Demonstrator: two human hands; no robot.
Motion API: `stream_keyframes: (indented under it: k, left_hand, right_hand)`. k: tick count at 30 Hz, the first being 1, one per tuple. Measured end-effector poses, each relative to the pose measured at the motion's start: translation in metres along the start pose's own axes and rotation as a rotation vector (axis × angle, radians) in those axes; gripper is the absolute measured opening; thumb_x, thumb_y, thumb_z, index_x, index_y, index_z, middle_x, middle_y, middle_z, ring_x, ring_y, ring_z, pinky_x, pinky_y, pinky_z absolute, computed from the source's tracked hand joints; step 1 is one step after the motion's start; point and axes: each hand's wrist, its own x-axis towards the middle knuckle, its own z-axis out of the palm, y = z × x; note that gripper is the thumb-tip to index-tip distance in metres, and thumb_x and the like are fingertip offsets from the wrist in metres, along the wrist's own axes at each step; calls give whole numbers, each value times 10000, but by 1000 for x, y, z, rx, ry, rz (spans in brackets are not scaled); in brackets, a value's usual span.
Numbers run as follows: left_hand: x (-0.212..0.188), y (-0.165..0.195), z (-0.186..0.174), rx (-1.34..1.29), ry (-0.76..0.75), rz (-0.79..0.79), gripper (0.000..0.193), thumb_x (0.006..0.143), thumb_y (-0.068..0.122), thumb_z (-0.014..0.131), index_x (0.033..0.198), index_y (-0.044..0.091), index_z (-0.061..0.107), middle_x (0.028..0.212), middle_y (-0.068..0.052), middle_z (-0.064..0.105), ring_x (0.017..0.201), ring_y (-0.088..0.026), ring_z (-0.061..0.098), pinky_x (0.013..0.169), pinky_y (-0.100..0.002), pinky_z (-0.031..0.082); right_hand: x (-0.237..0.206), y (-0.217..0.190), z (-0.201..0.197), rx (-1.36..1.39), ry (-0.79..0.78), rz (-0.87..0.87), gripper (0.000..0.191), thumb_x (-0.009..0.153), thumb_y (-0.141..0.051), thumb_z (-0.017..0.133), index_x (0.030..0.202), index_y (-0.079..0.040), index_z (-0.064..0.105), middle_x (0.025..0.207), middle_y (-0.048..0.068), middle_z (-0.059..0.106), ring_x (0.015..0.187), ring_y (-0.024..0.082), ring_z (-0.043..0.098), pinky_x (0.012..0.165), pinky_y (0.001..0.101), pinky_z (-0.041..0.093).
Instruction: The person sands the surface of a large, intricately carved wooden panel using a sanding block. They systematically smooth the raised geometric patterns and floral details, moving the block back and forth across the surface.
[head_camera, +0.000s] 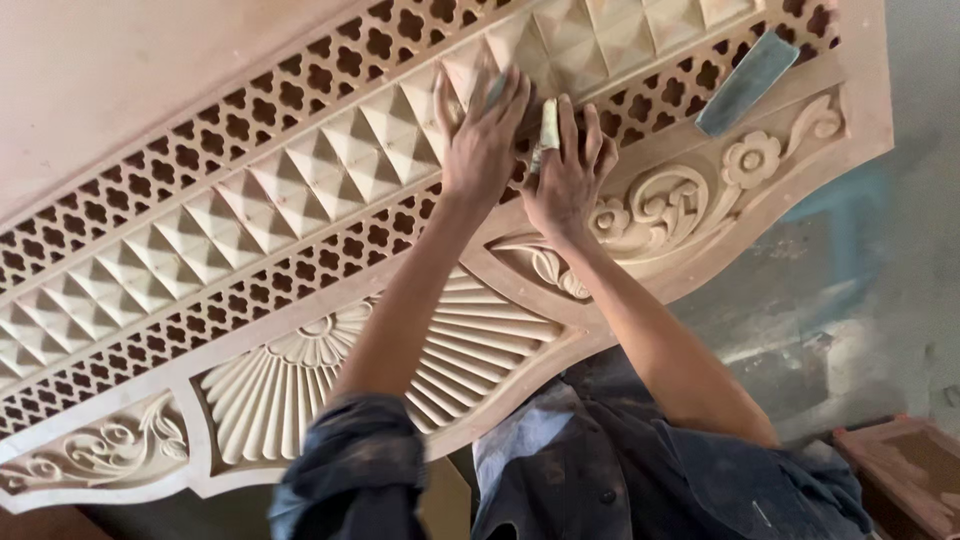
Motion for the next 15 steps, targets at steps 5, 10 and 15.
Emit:
stream_keyframes:
  k: [5, 10, 15]
  left_hand:
    - [0, -19, -16, 265, -82, 301, 794, 893, -148, 554, 1521, 337, 525, 1586, 136, 476, 1536, -171, 310, 1285, -605, -64]
    - [5, -26, -11, 152, -143, 309, 646, 894, -109, 564, 1479, 166, 575, 1583, 12, 518, 1544, -199, 355, 1254, -629, 7]
    - [7, -29, -8, 117, -126, 280, 720, 904, -199, 503, 1471, 238, 588, 1573, 34, 518, 1558, -195, 321, 1293, -634, 32]
  right_hand:
    - [-2, 1, 1, -71, 34, -53, 668, 883, -142, 778, 1494, -32, 531, 1655, 121, 360, 1539, 392, 269, 1196, 607, 206]
    - [-1, 1, 2, -43, -20, 0, 729, 820, -137, 767, 1493, -36, 507, 1621, 135, 390, 1503, 408, 295, 1169, 628, 227]
    - [-1, 2, 5, -110, 32, -47, 693, 921, -118, 754, 1555, -52, 484, 1663, 108, 377, 1551, 375, 281, 1216, 607, 227]
